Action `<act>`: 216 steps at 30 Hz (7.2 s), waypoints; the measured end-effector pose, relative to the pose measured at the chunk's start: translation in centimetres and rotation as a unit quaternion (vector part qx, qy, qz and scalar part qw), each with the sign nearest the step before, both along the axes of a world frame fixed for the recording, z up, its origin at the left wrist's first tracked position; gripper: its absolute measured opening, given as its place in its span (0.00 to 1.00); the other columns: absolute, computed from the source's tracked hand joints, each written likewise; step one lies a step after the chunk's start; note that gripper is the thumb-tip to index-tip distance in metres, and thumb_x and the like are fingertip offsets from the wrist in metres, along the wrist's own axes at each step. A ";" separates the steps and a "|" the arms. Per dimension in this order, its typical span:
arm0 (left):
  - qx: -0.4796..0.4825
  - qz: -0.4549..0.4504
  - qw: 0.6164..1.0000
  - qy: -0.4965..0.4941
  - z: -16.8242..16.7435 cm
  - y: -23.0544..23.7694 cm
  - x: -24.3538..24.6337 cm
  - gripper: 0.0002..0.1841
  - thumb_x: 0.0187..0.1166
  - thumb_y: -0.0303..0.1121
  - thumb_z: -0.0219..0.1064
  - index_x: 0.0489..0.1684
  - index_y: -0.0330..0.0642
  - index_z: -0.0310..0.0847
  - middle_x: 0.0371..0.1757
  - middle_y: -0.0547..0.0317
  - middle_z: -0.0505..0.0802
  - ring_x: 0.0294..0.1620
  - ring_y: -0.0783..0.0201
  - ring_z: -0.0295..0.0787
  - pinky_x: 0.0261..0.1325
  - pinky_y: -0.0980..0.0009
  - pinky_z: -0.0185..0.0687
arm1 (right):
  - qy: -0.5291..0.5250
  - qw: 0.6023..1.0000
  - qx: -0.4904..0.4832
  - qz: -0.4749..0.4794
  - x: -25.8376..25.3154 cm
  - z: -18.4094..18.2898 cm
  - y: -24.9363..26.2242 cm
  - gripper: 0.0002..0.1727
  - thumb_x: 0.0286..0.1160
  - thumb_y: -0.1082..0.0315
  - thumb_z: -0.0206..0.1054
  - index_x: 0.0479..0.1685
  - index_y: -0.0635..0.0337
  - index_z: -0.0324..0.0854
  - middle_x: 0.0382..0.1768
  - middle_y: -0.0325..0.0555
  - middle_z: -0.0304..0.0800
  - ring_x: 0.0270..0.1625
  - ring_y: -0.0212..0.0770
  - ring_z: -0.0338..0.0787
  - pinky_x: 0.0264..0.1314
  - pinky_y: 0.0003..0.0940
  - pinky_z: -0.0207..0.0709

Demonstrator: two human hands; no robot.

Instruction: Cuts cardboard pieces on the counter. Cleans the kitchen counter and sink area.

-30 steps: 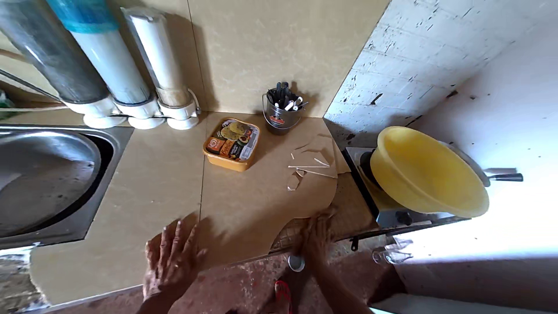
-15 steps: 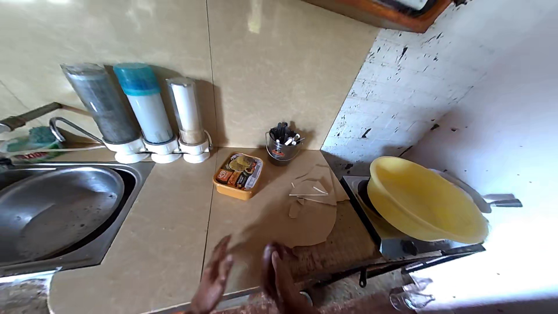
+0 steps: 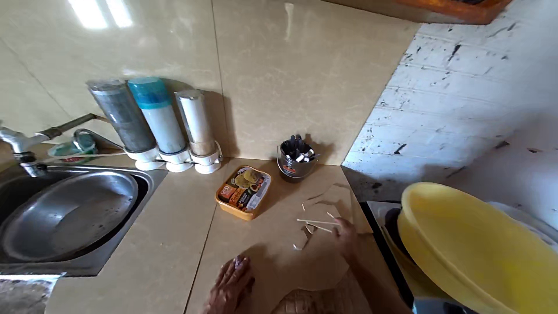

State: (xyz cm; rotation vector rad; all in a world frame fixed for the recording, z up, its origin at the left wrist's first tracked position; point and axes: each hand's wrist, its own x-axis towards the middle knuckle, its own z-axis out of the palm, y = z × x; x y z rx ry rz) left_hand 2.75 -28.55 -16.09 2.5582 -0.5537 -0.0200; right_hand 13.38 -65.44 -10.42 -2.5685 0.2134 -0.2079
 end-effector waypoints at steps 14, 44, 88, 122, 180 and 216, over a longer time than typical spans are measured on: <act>-0.004 0.100 0.989 -0.109 -2.0 -0.5 -0.5 0.25 0.81 0.46 0.55 0.68 0.43 0.88 0.79 0.50 0.85 0.83 0.40 0.75 0.86 0.39 0.60 | 0.108 0.988 -0.084 -0.067 9.2 -1.4 -5.5 0.31 0.91 0.53 0.54 0.84 0.65 0.68 0.83 0.73 0.65 0.86 0.72 0.63 0.83 0.68 0.58; -0.041 0.133 0.987 -0.082 -1.2 0.0 -0.2 0.26 0.84 0.39 0.49 0.71 0.38 0.85 0.82 0.43 0.80 0.85 0.36 0.71 0.89 0.40 0.52 | 0.149 0.922 -0.011 0.357 -14.1 -2.4 2.3 0.57 0.32 0.58 0.91 0.79 0.63 0.74 0.71 0.73 0.77 0.75 0.73 0.75 0.74 0.68 0.70; -0.041 0.121 0.982 -0.138 -1.8 -0.3 0.1 0.29 0.80 0.47 0.49 0.63 0.35 0.89 0.76 0.37 0.84 0.80 0.29 0.75 0.83 0.33 0.57 | -0.066 0.997 0.027 0.026 -14.0 -5.0 5.3 0.22 0.72 0.55 0.73 0.51 0.68 0.91 0.63 0.66 0.88 0.72 0.72 0.82 0.73 0.72 0.68; -0.020 0.110 0.989 -0.101 -1.5 0.3 0.1 0.25 0.82 0.43 0.56 0.64 0.32 0.87 0.76 0.33 0.83 0.79 0.26 0.75 0.83 0.35 0.59 | 0.089 0.987 -0.093 0.091 9.4 -3.0 3.1 0.43 0.79 0.29 0.51 0.93 0.36 0.59 0.95 0.53 0.48 0.97 0.61 0.38 0.87 0.78 0.20; -0.020 0.110 0.985 -0.129 -1.3 -0.3 -0.2 0.29 0.78 0.48 0.52 0.62 0.34 0.89 0.77 0.32 0.83 0.77 0.23 0.74 0.80 0.29 0.57 | -0.138 0.983 -0.012 -0.121 -11.9 -5.0 -0.7 0.26 0.77 0.64 0.67 0.69 0.75 0.80 0.79 0.76 0.71 0.84 0.78 0.67 0.84 0.72 0.57; 0.018 0.280 0.955 -0.101 -0.8 8.8 1.5 0.30 0.84 0.48 0.44 0.72 0.40 0.83 0.83 0.40 0.78 0.86 0.26 0.64 0.81 0.24 0.44 | 0.006 0.986 0.128 -0.105 -18.6 -4.4 6.4 0.13 0.76 0.75 0.69 0.53 0.75 0.89 0.59 0.71 0.89 0.61 0.63 0.90 0.67 0.51 0.82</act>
